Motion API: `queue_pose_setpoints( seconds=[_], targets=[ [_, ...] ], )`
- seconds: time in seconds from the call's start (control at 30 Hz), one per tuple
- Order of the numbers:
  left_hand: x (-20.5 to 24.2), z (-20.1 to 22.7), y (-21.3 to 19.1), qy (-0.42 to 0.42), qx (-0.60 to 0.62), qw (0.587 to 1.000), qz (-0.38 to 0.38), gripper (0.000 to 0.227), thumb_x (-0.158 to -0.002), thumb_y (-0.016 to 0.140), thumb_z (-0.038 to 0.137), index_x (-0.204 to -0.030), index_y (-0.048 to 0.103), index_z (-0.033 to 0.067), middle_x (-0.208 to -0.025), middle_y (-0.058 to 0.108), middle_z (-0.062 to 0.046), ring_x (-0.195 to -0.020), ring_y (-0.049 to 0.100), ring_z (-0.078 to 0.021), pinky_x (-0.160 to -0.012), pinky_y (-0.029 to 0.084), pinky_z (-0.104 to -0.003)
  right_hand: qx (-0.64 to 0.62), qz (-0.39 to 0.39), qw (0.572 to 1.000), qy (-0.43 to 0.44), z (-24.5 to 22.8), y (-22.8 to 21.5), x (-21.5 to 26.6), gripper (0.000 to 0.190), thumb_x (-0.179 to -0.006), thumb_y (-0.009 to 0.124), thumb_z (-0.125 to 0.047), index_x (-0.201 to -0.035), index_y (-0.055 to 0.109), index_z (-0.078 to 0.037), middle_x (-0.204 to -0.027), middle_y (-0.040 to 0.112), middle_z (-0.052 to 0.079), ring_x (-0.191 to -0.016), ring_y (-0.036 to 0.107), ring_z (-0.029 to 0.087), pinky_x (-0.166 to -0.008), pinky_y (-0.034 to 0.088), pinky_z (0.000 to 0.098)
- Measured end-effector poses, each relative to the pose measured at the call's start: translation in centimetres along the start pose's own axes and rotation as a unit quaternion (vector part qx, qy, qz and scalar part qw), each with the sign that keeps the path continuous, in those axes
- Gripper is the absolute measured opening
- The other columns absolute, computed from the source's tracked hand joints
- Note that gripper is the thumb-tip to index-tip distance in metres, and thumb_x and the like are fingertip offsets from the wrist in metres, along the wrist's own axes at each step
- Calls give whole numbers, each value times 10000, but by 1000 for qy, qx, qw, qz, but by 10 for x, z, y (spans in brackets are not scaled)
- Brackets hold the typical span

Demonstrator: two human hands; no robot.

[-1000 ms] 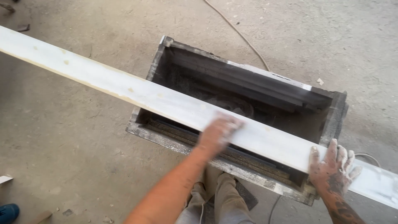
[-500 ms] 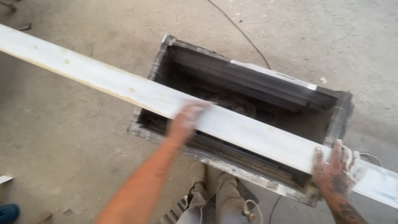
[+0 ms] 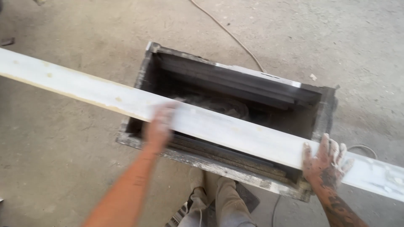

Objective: Sanding a long white board by hand using sandpaper to smooth the surface.

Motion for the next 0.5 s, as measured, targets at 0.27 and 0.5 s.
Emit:
queue_pose_setpoints(
  seconds=[0.27, 0.5],
  targets=[
    [37, 24, 259, 8, -135, 991, -11, 290, -1034, 558, 244, -1276, 700, 173, -1420, 615, -69, -1325, 572, -257, -1178, 375, -386, 4, 11, 1000, 21, -5, -7, 9, 718, -1044, 415, -589, -1644, 328, -203, -1598, 431, 170, -1555, 244, 371, -1146, 239, 742],
    [11, 4, 234, 242, -185, 951, -47, 223, -956, 585, 219, -1056, 776, 161, -1238, 739, -62, -1248, 646, -228, -1179, 418, -410, -2, 27, 1000, 0, -1, 1, 9, 707, -1052, 402, -574, -1643, 325, -195, -1584, 431, 173, -1550, 257, 386, -1178, 207, 720]
  ],
)
Point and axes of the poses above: each hand's wrist, its own x-axis away from the middle knuckle, its own y-axis out of the palm, z = x × y, the point moved 4 cm from there along -x, towards the middle knuckle
